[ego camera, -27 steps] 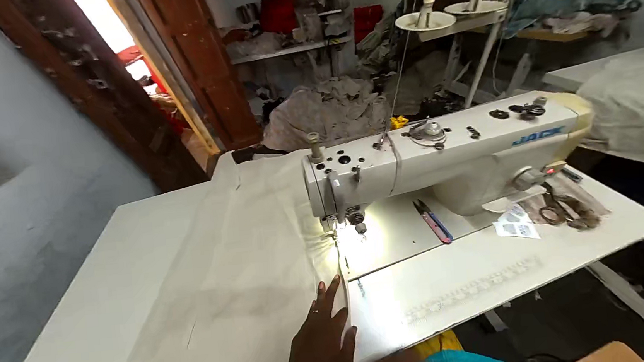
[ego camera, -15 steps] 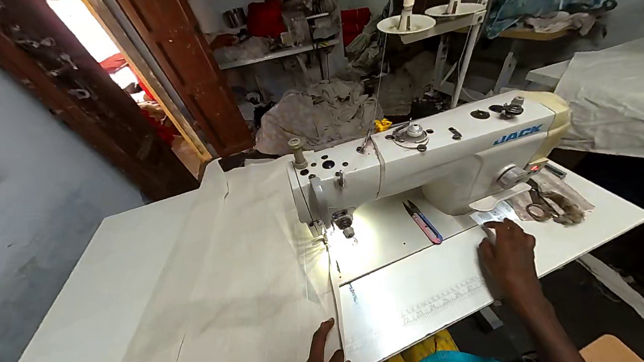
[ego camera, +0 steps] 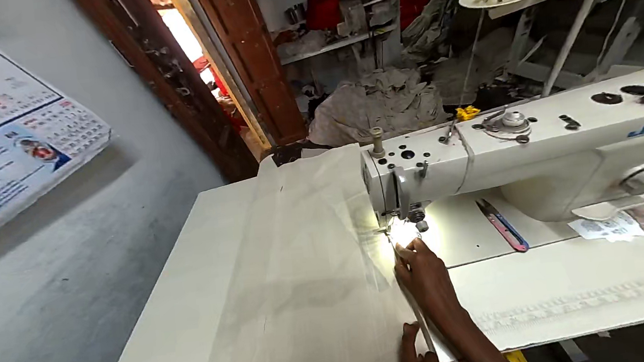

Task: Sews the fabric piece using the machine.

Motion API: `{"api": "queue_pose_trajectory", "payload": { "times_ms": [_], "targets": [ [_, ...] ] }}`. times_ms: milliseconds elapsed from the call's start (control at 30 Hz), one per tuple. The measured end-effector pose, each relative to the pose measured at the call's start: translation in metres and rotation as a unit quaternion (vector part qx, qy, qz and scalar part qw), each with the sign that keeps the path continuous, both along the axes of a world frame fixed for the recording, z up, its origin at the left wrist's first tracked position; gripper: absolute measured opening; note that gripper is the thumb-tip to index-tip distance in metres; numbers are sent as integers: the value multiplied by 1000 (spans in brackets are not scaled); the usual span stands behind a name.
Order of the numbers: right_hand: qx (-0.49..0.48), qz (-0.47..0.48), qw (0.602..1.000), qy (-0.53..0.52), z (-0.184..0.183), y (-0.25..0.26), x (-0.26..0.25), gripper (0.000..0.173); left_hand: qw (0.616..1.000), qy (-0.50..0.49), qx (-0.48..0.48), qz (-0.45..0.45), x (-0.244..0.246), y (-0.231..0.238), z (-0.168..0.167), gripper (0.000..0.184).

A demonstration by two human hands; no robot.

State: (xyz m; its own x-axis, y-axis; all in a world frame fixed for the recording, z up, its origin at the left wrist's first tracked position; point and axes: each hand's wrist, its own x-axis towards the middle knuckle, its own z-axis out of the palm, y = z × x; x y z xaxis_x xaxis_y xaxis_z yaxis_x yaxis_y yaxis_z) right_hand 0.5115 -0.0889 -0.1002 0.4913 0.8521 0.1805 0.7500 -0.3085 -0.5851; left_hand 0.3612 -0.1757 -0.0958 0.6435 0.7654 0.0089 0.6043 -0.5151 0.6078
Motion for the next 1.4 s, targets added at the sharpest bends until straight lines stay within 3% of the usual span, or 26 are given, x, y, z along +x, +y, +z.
{"api": "queue_pose_trajectory", "payload": {
  "times_ms": [300, 533, 700, 867, 1100, 1400],
  "targets": [
    [52, 7, 998, -26, -5, 1, 6, 18, 998, -55, -31, -9, 2, 3, -5, 22],
    [28, 17, 999, -23, -15, -19, 4, 24, 988, -133, -47, -58, -7, 7, -21, 24],
    [46, 16, 998, -29, -10, -7, 5, 18, 986, -128, -51, -92, -11, 14, -18, 24],
    [35, 25, 999, -28, -16, -18, 2, 23, 984, -123, -76, -101, -15, 8, -14, 26],
    [-24, 12, 999, -21, -16, -37, -8, 27, 985, -152, -28, -80, -10, 10, -23, 24],
    [4, 7, 998, -64, -4, -1, 3, 19, 989, -139, 48, -30, 4, 8, -21, 21]
  ]
}}
